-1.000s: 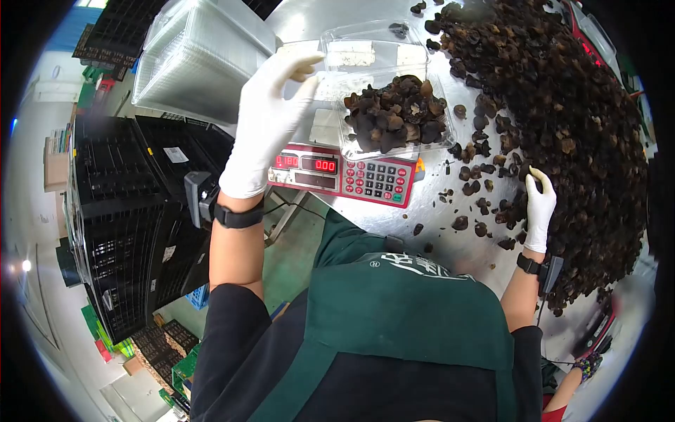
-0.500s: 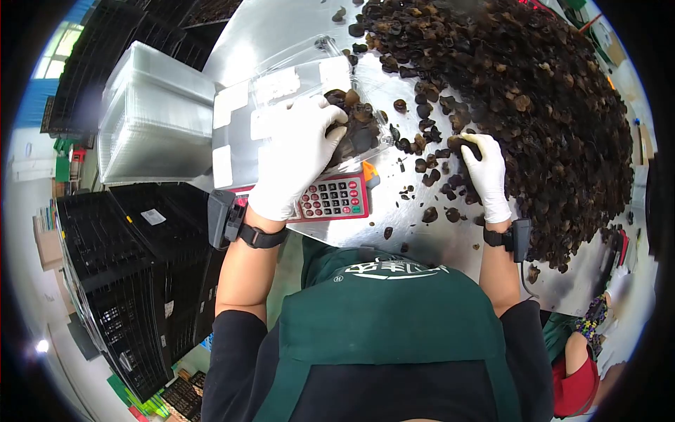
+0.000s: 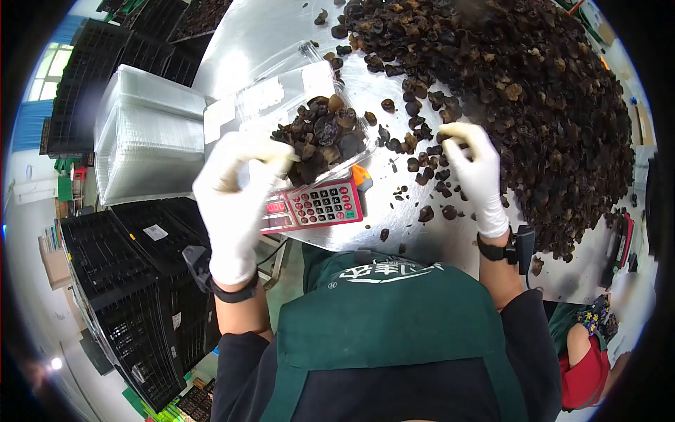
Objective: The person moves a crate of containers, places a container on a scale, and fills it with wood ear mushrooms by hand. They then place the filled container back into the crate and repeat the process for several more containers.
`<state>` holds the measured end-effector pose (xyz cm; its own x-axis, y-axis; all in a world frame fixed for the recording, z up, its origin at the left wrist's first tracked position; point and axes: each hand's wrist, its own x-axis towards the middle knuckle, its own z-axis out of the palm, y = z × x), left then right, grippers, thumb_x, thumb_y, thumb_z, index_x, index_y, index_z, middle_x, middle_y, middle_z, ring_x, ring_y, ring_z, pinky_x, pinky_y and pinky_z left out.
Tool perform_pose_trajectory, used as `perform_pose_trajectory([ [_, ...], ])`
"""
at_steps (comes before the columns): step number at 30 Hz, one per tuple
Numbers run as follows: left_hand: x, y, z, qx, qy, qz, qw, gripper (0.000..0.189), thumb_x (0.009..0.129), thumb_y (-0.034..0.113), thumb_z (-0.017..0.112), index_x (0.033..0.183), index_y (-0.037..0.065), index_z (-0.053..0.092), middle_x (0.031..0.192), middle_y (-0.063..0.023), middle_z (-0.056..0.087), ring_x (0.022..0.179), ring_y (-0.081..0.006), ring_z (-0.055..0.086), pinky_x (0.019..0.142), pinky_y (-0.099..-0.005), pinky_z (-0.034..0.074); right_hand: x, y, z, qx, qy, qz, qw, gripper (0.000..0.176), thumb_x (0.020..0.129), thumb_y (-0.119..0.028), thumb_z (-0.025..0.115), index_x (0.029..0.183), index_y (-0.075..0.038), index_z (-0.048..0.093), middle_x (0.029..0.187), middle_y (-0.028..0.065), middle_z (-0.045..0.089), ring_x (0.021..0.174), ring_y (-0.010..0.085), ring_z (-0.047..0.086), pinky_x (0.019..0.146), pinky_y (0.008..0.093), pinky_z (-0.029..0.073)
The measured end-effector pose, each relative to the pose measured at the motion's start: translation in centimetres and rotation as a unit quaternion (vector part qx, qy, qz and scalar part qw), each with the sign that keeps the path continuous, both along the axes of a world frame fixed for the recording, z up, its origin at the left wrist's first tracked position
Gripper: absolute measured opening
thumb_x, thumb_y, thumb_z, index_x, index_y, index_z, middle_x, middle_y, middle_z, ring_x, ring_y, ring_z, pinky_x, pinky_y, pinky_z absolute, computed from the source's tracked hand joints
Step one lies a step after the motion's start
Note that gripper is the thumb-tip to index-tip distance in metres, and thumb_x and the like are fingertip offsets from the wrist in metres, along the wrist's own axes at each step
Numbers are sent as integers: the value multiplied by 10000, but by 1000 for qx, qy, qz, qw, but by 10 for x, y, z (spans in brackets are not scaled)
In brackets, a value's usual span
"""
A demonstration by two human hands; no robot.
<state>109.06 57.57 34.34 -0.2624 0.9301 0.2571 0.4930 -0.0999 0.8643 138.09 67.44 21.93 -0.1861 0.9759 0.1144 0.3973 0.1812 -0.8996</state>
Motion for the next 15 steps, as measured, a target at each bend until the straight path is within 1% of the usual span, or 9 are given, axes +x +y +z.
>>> perform_pose_trajectory([
  [1, 11, -3, 1, -11, 16, -16, 1000, 134, 812, -6, 751, 943, 20, 735, 888, -81, 703, 861, -159, 658, 822, -301, 502, -10, -7, 7, -55, 56, 82, 994, 216, 926, -135, 643, 1113, -46, 702, 1086, 49, 675, 827, 104, 640, 716, 229, 502],
  [2, 22, -4, -5, -2, 114, -80, 990, 204, 810, 4, 735, 1013, 26, 719, 915, -88, 699, 895, -191, 656, 855, -335, 490, -21, -17, 13, -218, 181, 142, 949, 258, 964, -161, 607, 1166, -18, 681, 1067, 56, 682, 813, 100, 632, 674, 232, 507],
  [3, 34, -4, -15, 7, 211, -141, 967, 275, 808, 14, 719, 1082, 32, 702, 941, -96, 695, 928, -224, 655, 889, -368, 478, -32, -26, 26, -311, 280, 210, 884, 286, 1004, -208, 566, 1171, 9, 648, 1048, 58, 677, 791, 90, 623, 606, 227, 494],
  [5, 57, -4, -38, -116, 273, -297, 908, 414, 825, 57, 668, 1237, 54, 623, 1069, -96, 665, 1008, -264, 616, 926, -405, 437, -42, -44, 15, -495, 423, 237, 721, 321, 1030, -264, 525, 1158, 12, 625, 983, 45, 657, 738, 78, 592, 543, 225, 466],
  [7, 70, -11, -52, 46, 306, -265, 913, 460, 861, 125, 669, 1310, 85, 579, 1065, -68, 673, 946, -253, 637, 874, -382, 467, -36, -49, 9, -440, 284, 218, 824, 357, 1046, -332, 485, 1121, -10, 620, 895, 16, 626, 662, 66, 533, 513, 217, 416],
  [8, 68, -14, -50, 38, 278, -266, 922, 436, 858, 121, 674, 1284, 83, 593, 1090, -63, 667, 968, -251, 631, 880, -381, 462, -19, -46, -8, -513, 385, 199, 741, 329, 1041, -318, 492, 1069, -23, 635, 821, -9, 596, 613, 46, 462, 510, 199, 365],
  [9, 66, -16, -47, 31, 250, -268, 930, 411, 855, 118, 679, 1258, 82, 607, 1114, -57, 662, 990, -249, 624, 886, -381, 458, -3, -50, -8, -489, 334, 102, 799, 273, 1032, -273, 510, 1010, -36, 642, 797, -14, 595, 601, 35, 442, 522, 180, 336],
  [11, 53, -21, -52, 49, 217, -267, 938, 323, 837, 83, 699, 1156, 89, 650, 1125, -54, 661, 996, -243, 624, 864, -374, 464, 36, -49, -1, -379, 281, 44, 881, 269, 1026, -265, 522, 953, -46, 661, 808, -11, 606, 600, 45, 454, 532, 190, 351],
  [15, 39, -28, -54, 35, 154, -262, 952, 310, 827, 34, 701, 1124, 102, 648, 1128, -76, 659, 1001, -275, 626, 830, -383, 486, 123, -57, 1, -238, 141, -43, 960, 295, 1032, -268, 510, 961, -28, 667, 782, -10, 607, 608, 49, 466, 547, 217, 366],
])
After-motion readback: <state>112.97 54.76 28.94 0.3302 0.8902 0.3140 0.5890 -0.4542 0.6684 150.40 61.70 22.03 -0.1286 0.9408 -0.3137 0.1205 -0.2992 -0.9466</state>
